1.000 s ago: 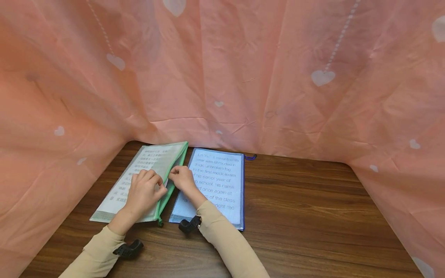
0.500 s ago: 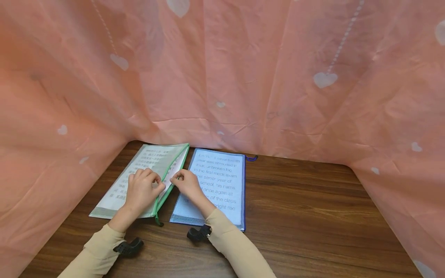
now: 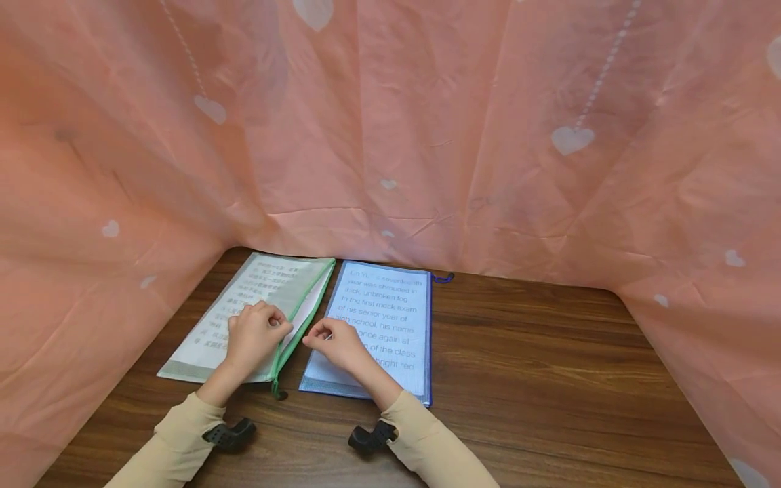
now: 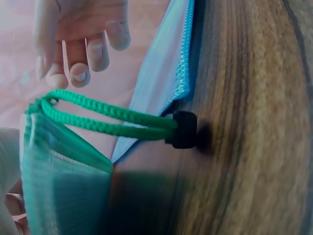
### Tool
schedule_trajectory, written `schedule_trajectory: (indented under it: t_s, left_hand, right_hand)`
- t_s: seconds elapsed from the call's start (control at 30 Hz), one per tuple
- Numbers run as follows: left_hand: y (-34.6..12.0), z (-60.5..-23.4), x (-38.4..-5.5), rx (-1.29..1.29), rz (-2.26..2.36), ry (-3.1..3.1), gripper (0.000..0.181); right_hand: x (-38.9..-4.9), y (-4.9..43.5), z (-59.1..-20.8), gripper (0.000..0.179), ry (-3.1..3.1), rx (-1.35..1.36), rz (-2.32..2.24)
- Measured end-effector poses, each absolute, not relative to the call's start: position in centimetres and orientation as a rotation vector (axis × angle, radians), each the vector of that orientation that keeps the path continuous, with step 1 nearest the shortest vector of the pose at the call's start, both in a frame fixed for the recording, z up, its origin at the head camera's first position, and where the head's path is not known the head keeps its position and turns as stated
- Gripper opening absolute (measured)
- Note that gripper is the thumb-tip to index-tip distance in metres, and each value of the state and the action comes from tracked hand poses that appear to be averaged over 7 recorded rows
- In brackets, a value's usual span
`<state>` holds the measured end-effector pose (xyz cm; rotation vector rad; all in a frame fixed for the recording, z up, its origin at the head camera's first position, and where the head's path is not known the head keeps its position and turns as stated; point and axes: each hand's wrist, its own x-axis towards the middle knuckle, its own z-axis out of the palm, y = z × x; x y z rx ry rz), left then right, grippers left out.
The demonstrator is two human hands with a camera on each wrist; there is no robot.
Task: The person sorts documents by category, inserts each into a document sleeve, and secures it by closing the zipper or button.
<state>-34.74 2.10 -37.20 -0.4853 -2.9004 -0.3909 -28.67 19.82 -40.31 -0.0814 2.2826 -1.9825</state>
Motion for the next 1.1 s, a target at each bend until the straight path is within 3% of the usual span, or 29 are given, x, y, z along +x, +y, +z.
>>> schedule_trajectory:
  t_s: [0.37,0.57,0.8,1.1]
  left_hand:
    - [2.4,-38.0,-34.5,-0.453,-0.346,-3.016,0.012]
    - [1.3,-36.8,-34.7,-0.427,-0.723,-3.095,0.021]
    - [-1.0,-35.2,-34.2,-0.207,-1.148,-3.158,0.026]
    - [-4.1,-33.4,-32.7,-0.034,-1.399,-3.244,0.041]
  right_hand:
    - [-27.6,20.2,-40.7,0.016,2.262,-0.143,-1.948]
    - [-27.5,19.9,-40.6,0.014,2.290,-0.211,-1.893]
    - [-26.9,19.1,-40.5,0.012,2.387,-0.392,-1.700]
    - [-26.4,17.4,-39.9,0.017,2.528,-0.571,-1.394]
